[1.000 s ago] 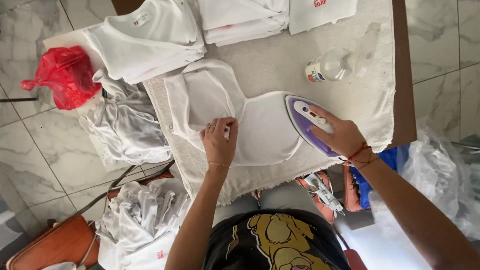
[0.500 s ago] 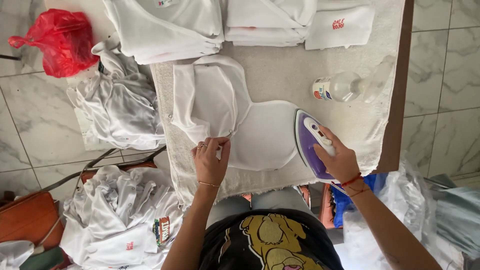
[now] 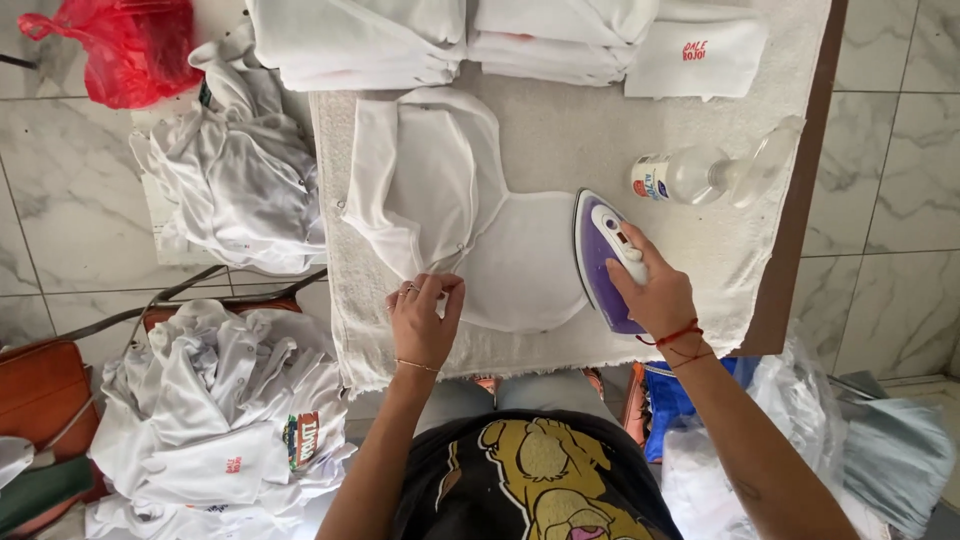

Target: Ironing and folding baby onesies at a sewing factory pressing station.

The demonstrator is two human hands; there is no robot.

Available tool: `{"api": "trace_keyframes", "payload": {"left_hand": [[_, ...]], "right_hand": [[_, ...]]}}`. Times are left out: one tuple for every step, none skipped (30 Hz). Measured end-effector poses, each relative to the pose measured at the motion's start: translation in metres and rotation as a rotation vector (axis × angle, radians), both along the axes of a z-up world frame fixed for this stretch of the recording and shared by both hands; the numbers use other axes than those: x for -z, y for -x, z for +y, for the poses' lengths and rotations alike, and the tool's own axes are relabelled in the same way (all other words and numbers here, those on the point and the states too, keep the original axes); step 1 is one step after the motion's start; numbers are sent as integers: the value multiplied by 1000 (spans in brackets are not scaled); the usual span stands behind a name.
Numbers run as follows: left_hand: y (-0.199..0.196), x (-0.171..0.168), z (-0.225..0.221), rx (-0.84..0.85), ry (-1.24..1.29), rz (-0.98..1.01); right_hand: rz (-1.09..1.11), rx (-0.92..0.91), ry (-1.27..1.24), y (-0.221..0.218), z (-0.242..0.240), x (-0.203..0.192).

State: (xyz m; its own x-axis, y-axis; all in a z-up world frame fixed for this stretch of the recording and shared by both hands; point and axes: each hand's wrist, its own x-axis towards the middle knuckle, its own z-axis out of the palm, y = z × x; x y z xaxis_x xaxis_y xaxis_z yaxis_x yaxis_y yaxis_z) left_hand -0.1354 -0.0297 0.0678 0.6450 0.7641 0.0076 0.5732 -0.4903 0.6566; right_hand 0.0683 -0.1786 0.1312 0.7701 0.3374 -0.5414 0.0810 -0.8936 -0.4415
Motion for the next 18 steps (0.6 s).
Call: {"api": "trace_keyframes", "payload": {"left_hand": [[1,1,0,-2,2,1],[2,2,0,-9,-2,5],[4,2,-1,-19,-6,12],[6,-2,-3,-23,-3,16],[6,-4,-2,-31,10,12],[5,-7,0,-38,23,8],[6,-5,1,-45,23,11],[7,-3,1,-45,10,11],[7,0,-2,-36,6,9],[8,-1,-5,-33,15,10],[7,-2,-5,-28,4,21],[7,-4,-4,-23,-8,31],[7,-8,-5,-27,-19,20],[8,-12,-5,-19,-24,36],[10,-17,-4,-21,-32,59],[10,-13,0,-34,-48,56],[16,-11,-4,-55,11,84],[22,-8,-9,-77,71,111]], "right_hand": [[1,-2,2,-2,-4,7],[-9,-1,-9,-4,-7,13],[-16,-2,-20,-4,-11,20],[-12,-6,-18,0,-15,15],[1,7,-4,1,-16,12],[15,21,10,2,-16,8],[17,14,11,-1,-15,15],[12,0,2,-4,-14,21],[5,-5,3,-6,-19,26],[6,-3,12,-6,-19,26],[-9,-17,-22,-7,-16,27],[-24,-30,-57,-8,-12,27],[-35,-34,-68,-6,-18,24],[-5,-11,-33,-3,-24,21],[33,2,-2,-1,-27,20],[30,-10,-18,-5,-27,25],[19,-13,-12,-2,-35,26],[9,-16,-6,0,-44,30]]}}
